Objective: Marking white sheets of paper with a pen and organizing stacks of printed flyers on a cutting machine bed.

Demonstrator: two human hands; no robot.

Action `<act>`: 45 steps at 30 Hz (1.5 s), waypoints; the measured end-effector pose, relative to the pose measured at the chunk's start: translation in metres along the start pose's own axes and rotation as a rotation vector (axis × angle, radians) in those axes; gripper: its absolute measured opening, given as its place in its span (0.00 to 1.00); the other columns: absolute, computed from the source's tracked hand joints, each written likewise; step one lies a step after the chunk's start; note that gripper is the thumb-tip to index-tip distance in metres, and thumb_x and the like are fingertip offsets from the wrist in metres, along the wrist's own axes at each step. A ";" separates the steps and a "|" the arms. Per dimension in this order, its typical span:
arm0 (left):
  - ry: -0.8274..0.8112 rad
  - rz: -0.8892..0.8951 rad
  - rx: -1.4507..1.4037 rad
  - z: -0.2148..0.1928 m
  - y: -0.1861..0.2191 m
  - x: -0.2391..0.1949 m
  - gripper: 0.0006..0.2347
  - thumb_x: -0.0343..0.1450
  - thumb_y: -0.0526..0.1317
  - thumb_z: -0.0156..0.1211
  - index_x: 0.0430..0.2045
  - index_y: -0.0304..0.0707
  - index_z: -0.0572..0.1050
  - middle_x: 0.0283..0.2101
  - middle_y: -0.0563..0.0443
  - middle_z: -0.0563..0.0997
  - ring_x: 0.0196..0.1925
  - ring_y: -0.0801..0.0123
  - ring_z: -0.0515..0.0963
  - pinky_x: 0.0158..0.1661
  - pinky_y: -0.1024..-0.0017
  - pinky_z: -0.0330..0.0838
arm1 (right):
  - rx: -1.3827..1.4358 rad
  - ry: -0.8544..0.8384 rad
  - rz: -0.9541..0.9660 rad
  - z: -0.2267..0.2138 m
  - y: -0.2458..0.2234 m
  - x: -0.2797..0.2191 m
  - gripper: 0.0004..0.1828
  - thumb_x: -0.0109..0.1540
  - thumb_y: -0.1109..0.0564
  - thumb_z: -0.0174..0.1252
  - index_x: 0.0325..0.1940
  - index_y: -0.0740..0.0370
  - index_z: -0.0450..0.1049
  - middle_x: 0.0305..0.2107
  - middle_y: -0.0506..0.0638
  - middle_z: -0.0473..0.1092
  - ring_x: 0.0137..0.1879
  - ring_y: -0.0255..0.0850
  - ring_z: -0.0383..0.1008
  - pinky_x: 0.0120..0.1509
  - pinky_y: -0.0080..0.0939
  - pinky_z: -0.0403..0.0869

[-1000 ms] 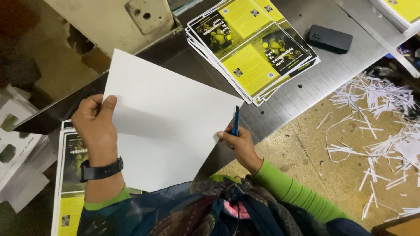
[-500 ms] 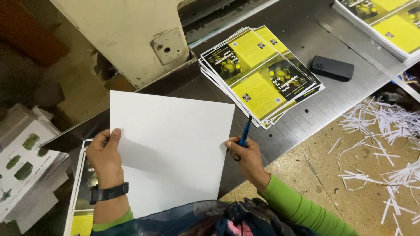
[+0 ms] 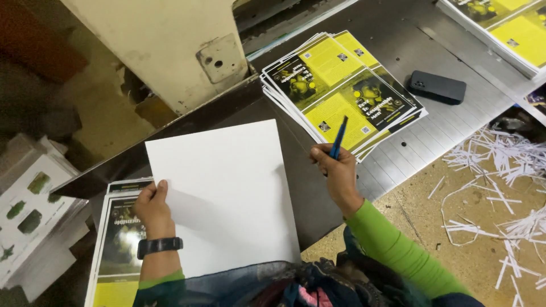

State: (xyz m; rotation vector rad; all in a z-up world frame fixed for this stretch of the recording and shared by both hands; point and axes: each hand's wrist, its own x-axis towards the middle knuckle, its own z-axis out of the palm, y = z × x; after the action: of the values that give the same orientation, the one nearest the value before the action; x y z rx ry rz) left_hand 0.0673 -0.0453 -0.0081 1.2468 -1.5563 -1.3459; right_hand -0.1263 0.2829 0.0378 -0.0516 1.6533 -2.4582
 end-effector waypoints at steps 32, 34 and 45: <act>-1.050 0.464 1.087 0.213 -0.036 -0.001 0.51 0.52 0.42 0.79 0.67 0.32 0.47 0.73 0.42 0.42 0.74 0.52 0.44 0.68 0.50 0.48 | -0.948 -0.237 -0.108 0.035 0.117 0.041 0.20 0.56 0.62 0.59 0.53 0.62 0.76 0.30 0.65 0.71 0.36 0.58 0.74 0.38 0.52 0.71; -0.998 0.530 1.082 0.220 -0.048 0.002 0.51 0.51 0.41 0.79 0.67 0.34 0.48 0.73 0.44 0.43 0.73 0.53 0.46 0.66 0.51 0.51 | -1.136 -0.224 -0.197 0.051 0.132 0.060 0.20 0.56 0.57 0.60 0.53 0.48 0.77 0.30 0.55 0.72 0.40 0.56 0.75 0.41 0.52 0.72; -0.901 0.599 1.057 0.218 -0.047 -0.004 0.38 0.60 0.30 0.64 0.66 0.34 0.53 0.73 0.45 0.48 0.71 0.54 0.53 0.63 0.52 0.56 | -1.298 -0.240 -0.239 0.077 0.173 0.095 0.19 0.53 0.57 0.61 0.48 0.45 0.79 0.28 0.51 0.72 0.38 0.55 0.76 0.41 0.52 0.74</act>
State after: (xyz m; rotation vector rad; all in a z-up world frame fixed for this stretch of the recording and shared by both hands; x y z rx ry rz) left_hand -0.1268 0.0206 -0.0971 0.4845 -3.1952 -0.6282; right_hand -0.1881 0.1328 -0.0986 -0.6810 2.8386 -0.9896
